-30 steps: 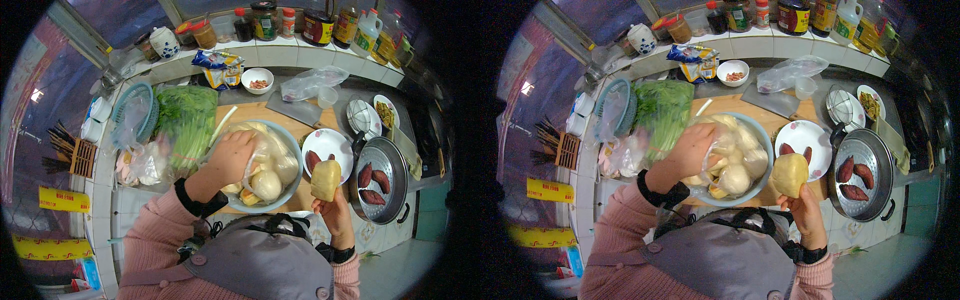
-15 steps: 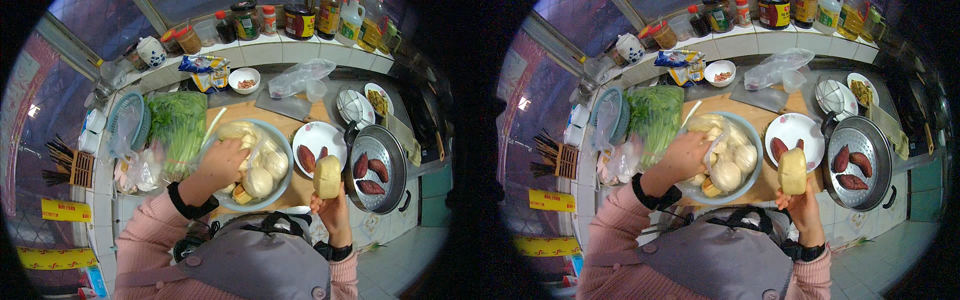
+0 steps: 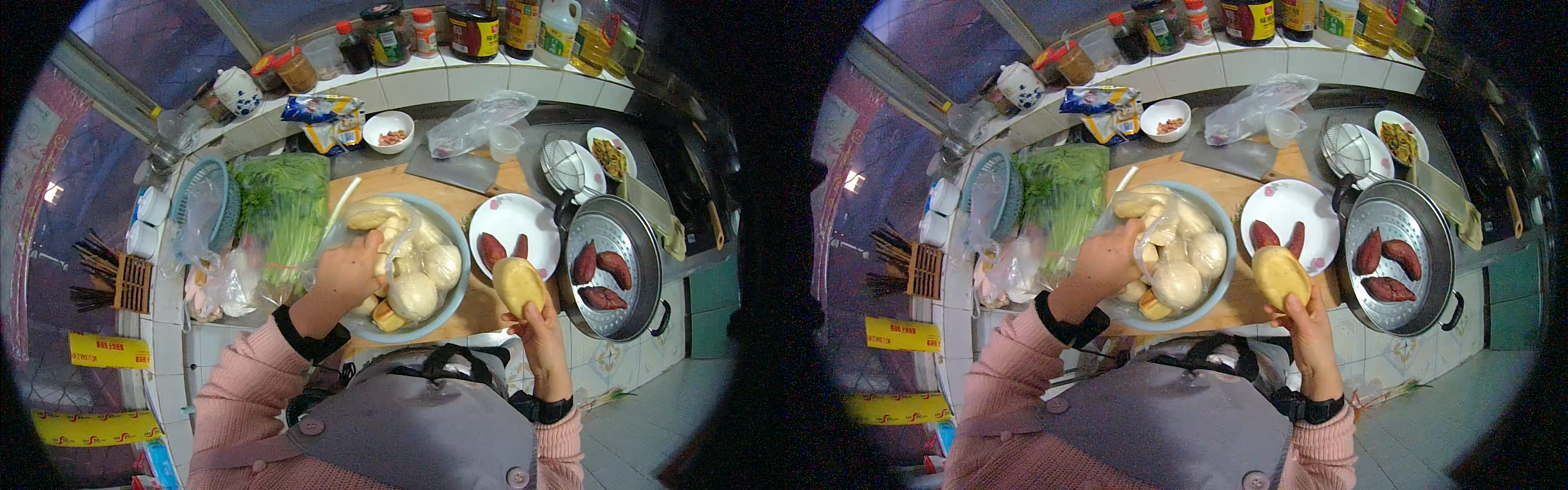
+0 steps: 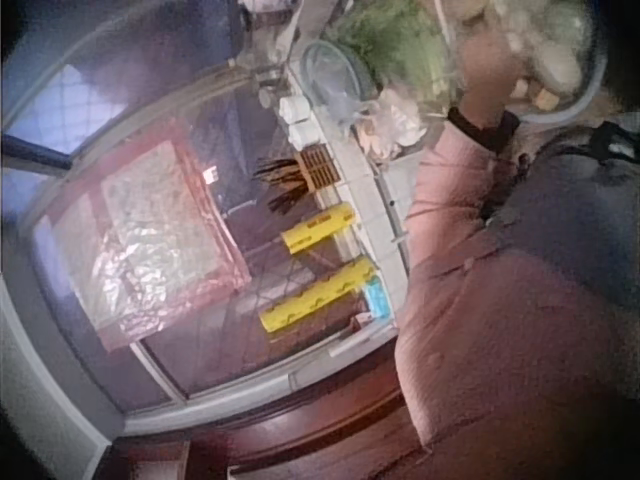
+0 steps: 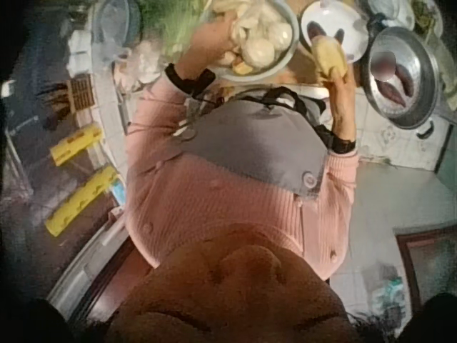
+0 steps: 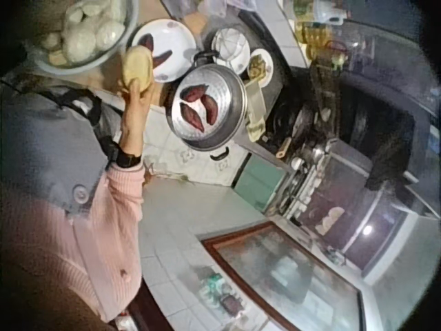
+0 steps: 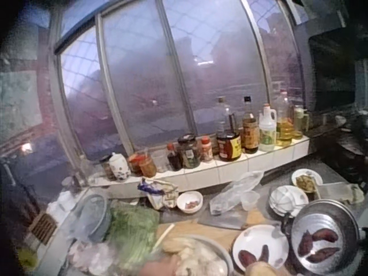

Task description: The person washes a white bowl and chopsticks at the sink, then returns to the stove to stir a pot of boiling liquid. They place sweet potatoes and peeled potatoes into a steamer basket and set it on the pot to steam.

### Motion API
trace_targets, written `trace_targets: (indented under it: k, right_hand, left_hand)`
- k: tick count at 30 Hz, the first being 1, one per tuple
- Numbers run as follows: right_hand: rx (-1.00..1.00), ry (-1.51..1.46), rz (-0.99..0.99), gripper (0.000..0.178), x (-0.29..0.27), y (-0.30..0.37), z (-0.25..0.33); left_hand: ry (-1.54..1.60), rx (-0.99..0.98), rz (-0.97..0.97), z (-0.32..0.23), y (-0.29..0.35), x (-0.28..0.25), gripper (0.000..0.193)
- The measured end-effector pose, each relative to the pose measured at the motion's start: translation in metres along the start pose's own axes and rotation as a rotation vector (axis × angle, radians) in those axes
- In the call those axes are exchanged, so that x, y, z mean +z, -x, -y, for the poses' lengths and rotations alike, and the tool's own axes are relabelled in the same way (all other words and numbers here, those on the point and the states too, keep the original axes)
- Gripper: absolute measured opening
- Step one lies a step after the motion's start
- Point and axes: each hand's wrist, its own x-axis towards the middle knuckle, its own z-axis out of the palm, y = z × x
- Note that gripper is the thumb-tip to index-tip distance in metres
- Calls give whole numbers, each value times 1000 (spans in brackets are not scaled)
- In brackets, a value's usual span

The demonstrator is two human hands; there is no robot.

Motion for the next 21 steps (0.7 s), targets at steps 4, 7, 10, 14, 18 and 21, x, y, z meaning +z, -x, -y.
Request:
trace_targets:
  k: [4, 7, 10, 14, 18, 21]
  right_hand:
    - [4, 14, -10, 49, -3, 0, 0]
    - [-1, 18, -9, 49, 0, -3, -1]
    - [4, 15, 7, 50, 5, -7, 0]
    - [-5, 38, 35, 46, 8, -10, 2]
    - [20, 0, 114, 49, 8, -12, 5]
    - [26, 10, 153, 54, 8, -14, 6]
  left_hand:
    - [350, -166, 175, 10, 5, -24, 67]
    - [843, -65, 172, 21, 7, -38, 71]
    - [1512, -151, 246, 26, 16, -43, 67]
    - [1640, -234, 167, 29, 20, -46, 61]
    - [1785, -229, 57, 25, 23, -47, 59]
    - [2183, -180, 136, 24, 24, -47, 67]
